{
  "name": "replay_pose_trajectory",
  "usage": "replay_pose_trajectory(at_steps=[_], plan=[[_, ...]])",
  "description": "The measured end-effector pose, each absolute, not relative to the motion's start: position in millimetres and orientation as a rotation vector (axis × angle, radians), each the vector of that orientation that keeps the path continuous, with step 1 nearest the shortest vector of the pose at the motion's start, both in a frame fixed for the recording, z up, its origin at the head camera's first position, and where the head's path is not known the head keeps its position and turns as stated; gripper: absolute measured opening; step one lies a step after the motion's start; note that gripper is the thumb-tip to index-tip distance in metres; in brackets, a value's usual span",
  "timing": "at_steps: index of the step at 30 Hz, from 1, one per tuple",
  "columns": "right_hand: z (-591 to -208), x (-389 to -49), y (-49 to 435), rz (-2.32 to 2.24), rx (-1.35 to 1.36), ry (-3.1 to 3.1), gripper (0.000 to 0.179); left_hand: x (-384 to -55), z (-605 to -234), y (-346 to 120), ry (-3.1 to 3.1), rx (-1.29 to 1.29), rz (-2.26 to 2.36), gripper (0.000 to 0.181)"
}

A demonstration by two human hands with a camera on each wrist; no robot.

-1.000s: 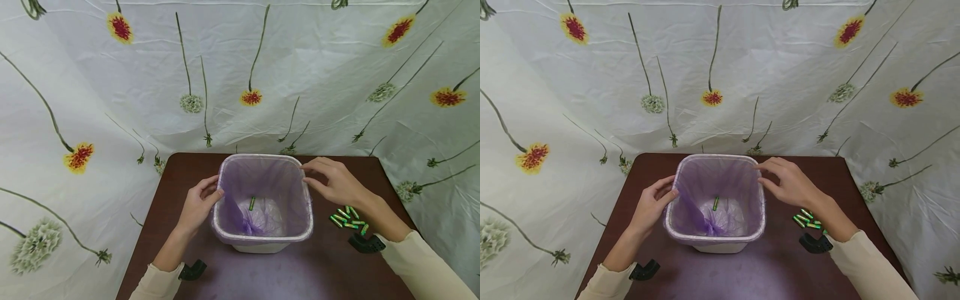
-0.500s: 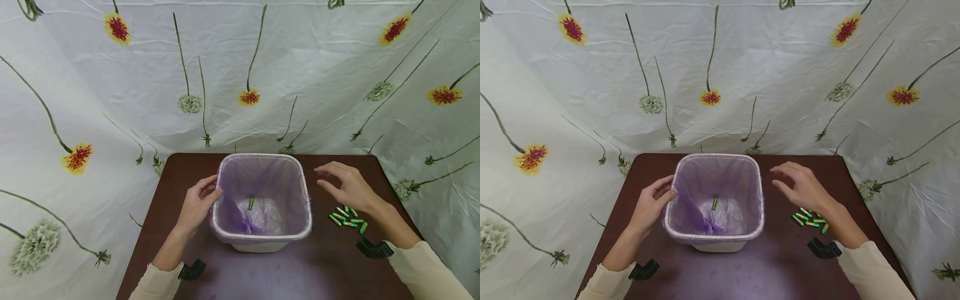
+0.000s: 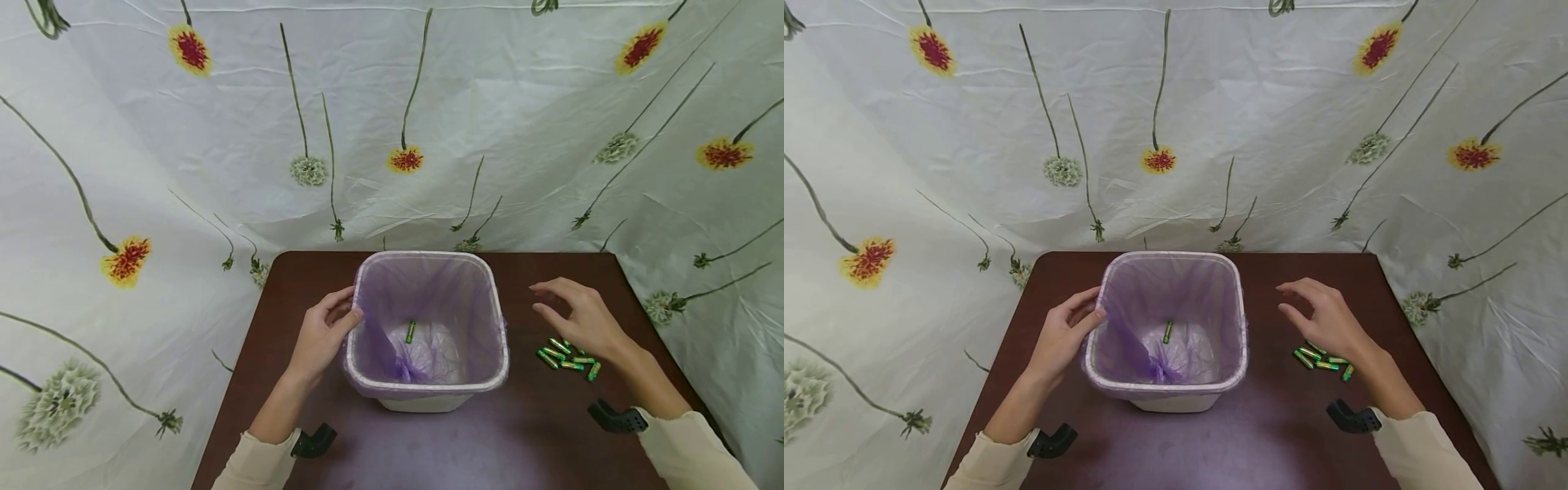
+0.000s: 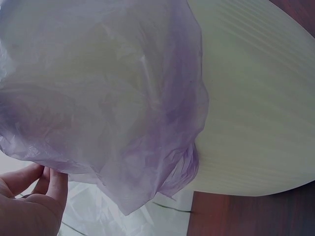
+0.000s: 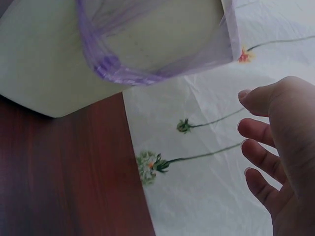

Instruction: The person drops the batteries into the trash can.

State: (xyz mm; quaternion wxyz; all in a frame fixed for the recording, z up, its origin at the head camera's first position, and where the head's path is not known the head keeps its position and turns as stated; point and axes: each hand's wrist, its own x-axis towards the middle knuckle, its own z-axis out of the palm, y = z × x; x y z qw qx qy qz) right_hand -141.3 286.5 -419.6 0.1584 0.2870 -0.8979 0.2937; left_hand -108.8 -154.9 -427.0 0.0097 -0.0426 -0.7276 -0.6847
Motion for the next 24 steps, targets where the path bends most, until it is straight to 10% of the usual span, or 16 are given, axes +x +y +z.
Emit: replay_pose_trajectory(at_steps=[24], plan=[[-482,-124,322,0.922,0.512,-2.681,0.027,-109,-429,-156,-2.270,-0.125,-2.163,0.048]])
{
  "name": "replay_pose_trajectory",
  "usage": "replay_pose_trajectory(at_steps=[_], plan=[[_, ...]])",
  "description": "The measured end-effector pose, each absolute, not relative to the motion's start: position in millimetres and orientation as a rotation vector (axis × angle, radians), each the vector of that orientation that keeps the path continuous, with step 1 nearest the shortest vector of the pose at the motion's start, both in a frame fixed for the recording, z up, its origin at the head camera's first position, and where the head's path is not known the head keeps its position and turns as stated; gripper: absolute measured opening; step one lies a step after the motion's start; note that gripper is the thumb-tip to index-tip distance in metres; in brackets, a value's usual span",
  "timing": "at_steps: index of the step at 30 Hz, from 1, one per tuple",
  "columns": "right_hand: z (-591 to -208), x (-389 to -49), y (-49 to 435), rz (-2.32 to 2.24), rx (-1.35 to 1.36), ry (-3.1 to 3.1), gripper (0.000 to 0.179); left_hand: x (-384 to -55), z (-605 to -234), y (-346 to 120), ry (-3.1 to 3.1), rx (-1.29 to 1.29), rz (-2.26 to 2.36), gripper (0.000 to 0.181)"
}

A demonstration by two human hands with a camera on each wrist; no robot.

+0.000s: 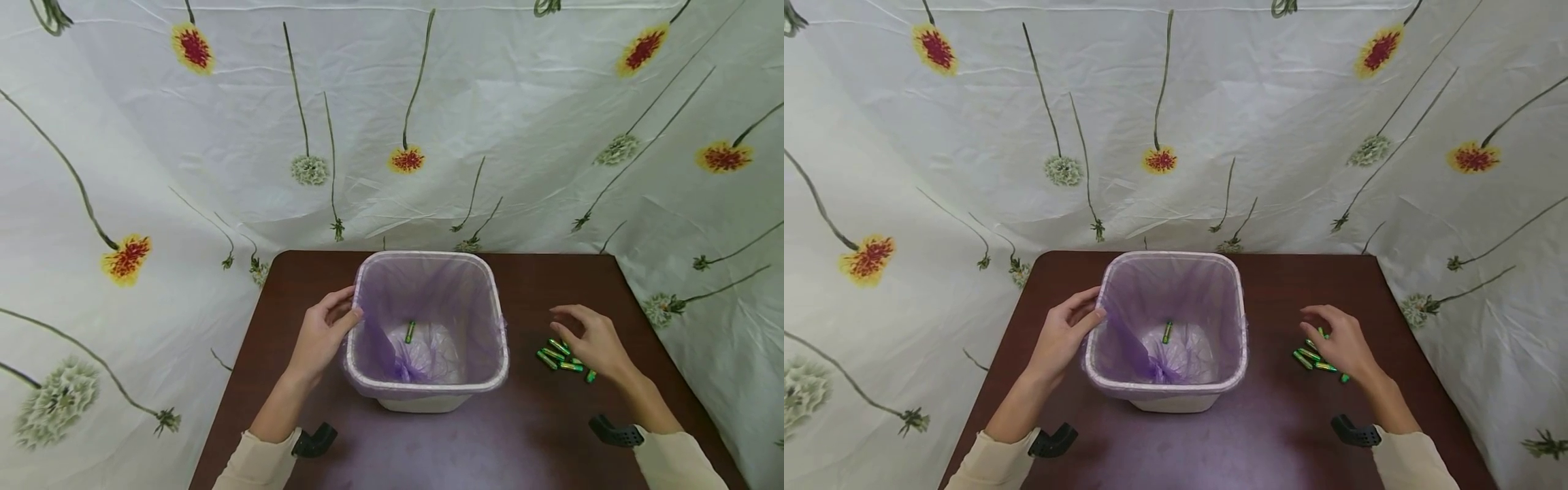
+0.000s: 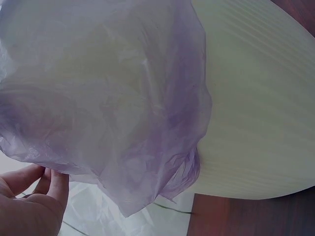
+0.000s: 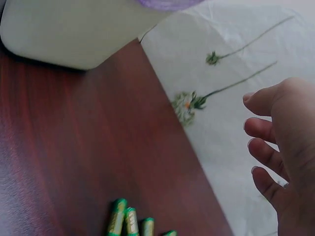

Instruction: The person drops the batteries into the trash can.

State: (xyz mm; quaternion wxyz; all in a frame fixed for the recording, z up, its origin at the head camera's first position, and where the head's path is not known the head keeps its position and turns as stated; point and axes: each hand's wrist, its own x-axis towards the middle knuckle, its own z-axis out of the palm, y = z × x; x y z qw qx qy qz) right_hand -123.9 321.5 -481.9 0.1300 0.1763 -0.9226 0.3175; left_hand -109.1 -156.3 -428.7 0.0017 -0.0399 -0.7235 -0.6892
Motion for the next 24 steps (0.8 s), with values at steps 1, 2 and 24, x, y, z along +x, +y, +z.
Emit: replay_pose_trajectory(at_steps=[1,2,24], plan=[[-485,-123,323,0.933,0.497,-2.684,0.026,-109,-428,-156,-2.272,-0.128,-2.160,0.048],[-487,-122,325,0.942,0.479,-2.689,0.026,-109,-428,-156,-2.274,-0.129,-2.159,0.048],[-574,-91,369,0.973,0.113,-2.834,0.022,-109,-428,-156,-2.267,-0.112,-2.167,0.048]])
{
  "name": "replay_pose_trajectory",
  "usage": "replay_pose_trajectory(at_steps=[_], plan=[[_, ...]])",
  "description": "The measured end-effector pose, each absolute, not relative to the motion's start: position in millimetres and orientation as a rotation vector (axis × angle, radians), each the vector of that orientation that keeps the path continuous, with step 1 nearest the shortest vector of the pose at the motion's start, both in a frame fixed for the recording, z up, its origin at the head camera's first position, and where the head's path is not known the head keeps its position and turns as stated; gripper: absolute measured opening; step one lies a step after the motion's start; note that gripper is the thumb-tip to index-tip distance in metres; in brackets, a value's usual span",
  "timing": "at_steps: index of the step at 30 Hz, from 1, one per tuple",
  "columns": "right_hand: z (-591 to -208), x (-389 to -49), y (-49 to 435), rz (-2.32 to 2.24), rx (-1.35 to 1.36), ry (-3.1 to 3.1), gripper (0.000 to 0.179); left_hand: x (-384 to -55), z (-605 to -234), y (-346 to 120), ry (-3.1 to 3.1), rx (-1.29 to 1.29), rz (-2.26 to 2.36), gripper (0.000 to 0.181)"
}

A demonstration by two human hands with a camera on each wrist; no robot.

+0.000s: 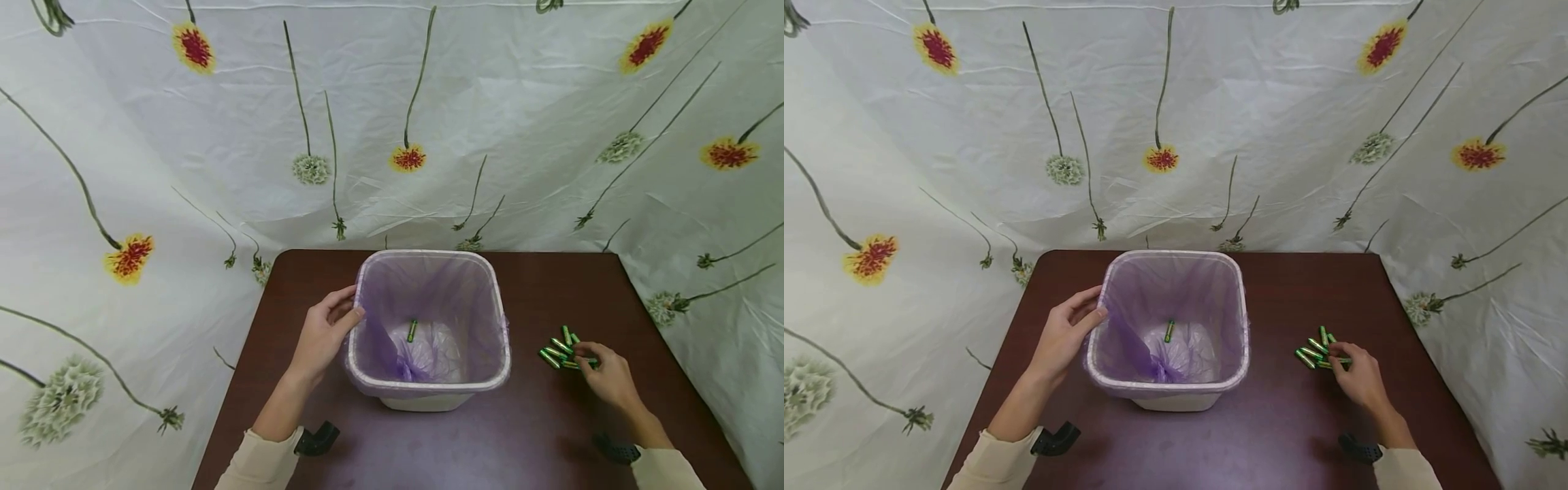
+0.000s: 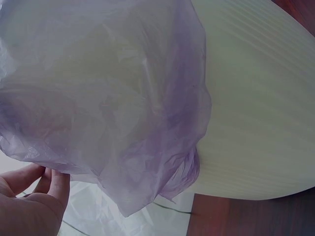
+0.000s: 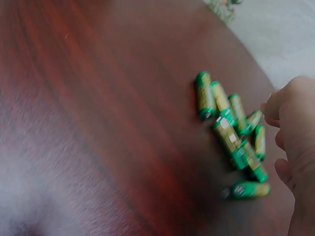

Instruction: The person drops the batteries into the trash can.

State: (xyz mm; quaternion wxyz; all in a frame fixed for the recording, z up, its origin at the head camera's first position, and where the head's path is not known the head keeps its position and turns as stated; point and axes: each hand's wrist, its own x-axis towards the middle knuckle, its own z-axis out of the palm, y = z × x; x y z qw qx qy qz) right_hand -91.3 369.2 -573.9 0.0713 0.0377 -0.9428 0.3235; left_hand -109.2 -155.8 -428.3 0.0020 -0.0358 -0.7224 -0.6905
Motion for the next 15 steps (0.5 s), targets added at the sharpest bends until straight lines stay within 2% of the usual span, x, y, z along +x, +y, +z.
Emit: replay_pose_trajectory(at_steps=[15], plan=[[-605,-81,377,0.886,0.110,-2.900,0.023,-108,-427,-157,-2.264,-0.118,-2.176,0.048]])
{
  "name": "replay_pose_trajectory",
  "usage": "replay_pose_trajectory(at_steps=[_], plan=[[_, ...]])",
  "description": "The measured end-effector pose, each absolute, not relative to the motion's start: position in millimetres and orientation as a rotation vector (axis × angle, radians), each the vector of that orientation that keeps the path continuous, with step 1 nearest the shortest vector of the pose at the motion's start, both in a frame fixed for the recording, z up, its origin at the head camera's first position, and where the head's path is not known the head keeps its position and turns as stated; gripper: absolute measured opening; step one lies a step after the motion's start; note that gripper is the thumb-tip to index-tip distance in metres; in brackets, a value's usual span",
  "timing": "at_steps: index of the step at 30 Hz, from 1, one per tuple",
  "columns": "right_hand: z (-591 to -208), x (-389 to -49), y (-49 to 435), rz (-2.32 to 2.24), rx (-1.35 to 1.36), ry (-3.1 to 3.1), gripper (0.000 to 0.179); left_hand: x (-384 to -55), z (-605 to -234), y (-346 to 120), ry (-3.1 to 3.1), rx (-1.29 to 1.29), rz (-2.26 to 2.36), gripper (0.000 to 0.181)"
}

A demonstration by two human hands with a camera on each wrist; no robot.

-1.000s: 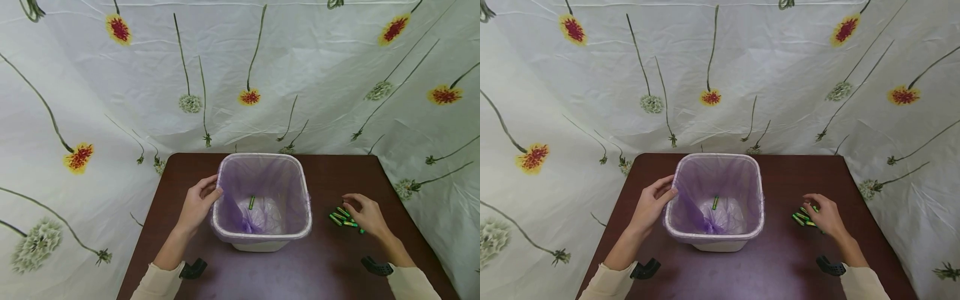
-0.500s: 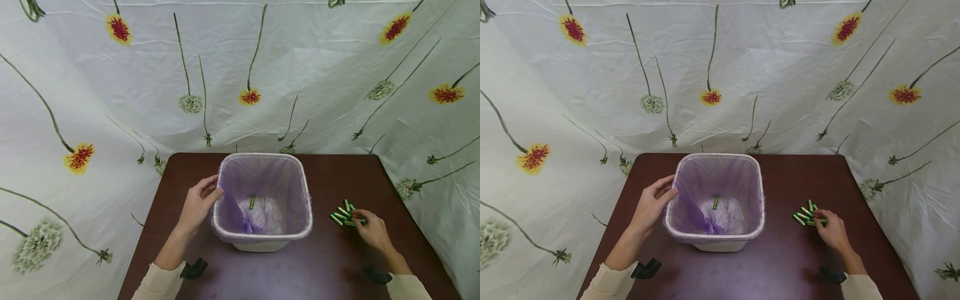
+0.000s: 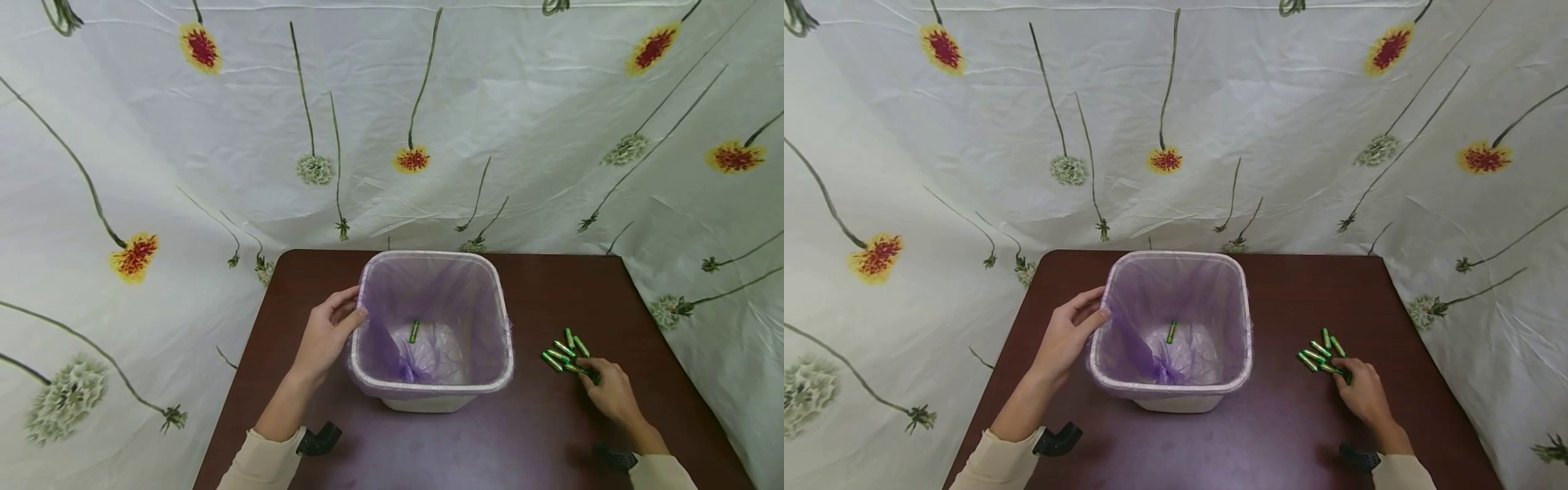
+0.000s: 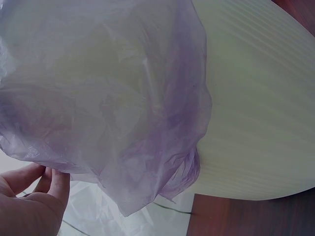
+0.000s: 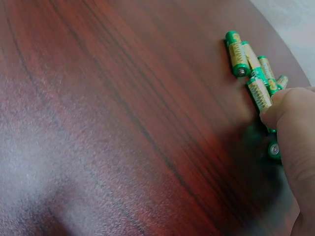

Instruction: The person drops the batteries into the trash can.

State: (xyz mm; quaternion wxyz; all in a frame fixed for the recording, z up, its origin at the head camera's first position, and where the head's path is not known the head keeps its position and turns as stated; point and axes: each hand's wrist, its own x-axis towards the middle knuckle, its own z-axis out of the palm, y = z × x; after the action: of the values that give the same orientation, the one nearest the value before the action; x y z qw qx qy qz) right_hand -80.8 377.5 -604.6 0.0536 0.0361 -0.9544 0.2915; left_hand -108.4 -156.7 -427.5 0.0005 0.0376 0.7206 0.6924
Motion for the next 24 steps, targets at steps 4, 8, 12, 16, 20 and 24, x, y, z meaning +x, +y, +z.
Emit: replay_pose_trajectory(at_steps=[4,8,12,16,20,24], plan=[[-608,-80,377,0.847,0.130,-2.884,0.022,-109,-428,-156,2.267,0.118,2.172,0.048],[-610,-82,378,0.840,0.160,-2.856,0.022,-109,-428,-156,2.270,0.118,2.178,0.047],[-612,-81,379,0.834,0.184,-2.838,0.022,-108,-428,-156,2.265,0.121,2.181,0.047],[-612,-81,378,0.825,0.190,-2.811,0.022,-108,-428,-157,2.261,0.121,2.178,0.048],[-608,-82,376,0.825,0.187,-2.778,0.022,-108,-428,-157,2.257,0.124,2.180,0.048],[-602,-85,375,0.825,0.203,-2.764,0.021,-109,-429,-158,2.247,0.125,2.187,0.049]])
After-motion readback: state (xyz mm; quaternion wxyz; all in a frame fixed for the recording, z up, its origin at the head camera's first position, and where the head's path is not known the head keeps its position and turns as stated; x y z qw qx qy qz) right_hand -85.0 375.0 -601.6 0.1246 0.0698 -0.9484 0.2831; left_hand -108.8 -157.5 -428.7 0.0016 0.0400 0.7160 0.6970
